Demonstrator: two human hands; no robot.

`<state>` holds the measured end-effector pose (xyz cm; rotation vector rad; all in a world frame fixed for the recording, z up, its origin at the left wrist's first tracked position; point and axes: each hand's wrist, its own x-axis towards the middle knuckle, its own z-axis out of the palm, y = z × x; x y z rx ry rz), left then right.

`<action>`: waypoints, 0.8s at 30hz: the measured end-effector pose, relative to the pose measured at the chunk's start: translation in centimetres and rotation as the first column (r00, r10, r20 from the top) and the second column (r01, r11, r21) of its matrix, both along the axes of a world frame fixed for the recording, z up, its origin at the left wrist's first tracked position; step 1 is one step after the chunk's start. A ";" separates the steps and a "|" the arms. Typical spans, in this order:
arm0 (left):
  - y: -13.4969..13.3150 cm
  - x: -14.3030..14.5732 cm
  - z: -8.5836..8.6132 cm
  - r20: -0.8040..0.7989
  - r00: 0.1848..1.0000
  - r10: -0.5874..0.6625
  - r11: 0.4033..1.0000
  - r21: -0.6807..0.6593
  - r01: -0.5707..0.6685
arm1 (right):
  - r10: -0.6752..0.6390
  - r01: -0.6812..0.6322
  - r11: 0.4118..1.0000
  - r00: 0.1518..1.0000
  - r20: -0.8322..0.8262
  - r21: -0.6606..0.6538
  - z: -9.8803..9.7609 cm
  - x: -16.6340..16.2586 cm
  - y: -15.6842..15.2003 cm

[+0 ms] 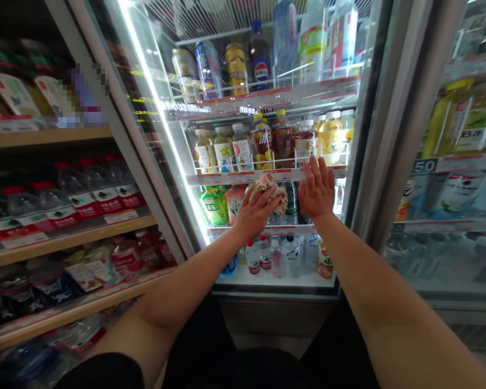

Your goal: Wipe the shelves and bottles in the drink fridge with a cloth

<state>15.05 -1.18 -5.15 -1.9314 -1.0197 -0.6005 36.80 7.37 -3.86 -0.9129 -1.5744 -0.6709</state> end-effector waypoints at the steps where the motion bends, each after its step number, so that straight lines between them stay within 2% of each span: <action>1: 0.0 0.1 -0.3 0.001 1.000 -0.004 1.000 -0.005 0.004 | 0.002 -0.002 1.000 1.000 0.001 0.001 0.0 0.0 0.0; 5: -0.2 0.3 -1.5 -0.082 0.996 -0.043 0.998 -0.049 0.039 | 0.011 -0.011 1.000 1.000 -0.002 -0.012 0.0 0.0 -0.2; 7: -0.2 0.3 -1.5 -0.116 0.992 -0.053 0.997 -0.064 0.045 | 0.009 -0.009 1.000 1.000 0.000 -0.018 0.0 0.0 -0.2; 12: -0.5 0.3 -1.2 -0.117 0.993 -0.035 0.996 -0.083 0.025 | 0.020 -0.021 1.000 1.000 0.010 0.012 -0.1 0.1 -0.1; 19: -0.4 0.4 -2.4 -0.139 0.990 -0.040 0.995 -0.094 0.027 | 0.023 -0.023 0.999 1.000 0.005 0.022 -0.2 -0.1 -0.2; 24: 0.3 1.1 -1.3 -0.156 0.986 -0.066 0.997 -0.056 0.058 | 0.038 -0.038 0.999 0.999 0.005 0.013 -0.3 -0.1 -0.6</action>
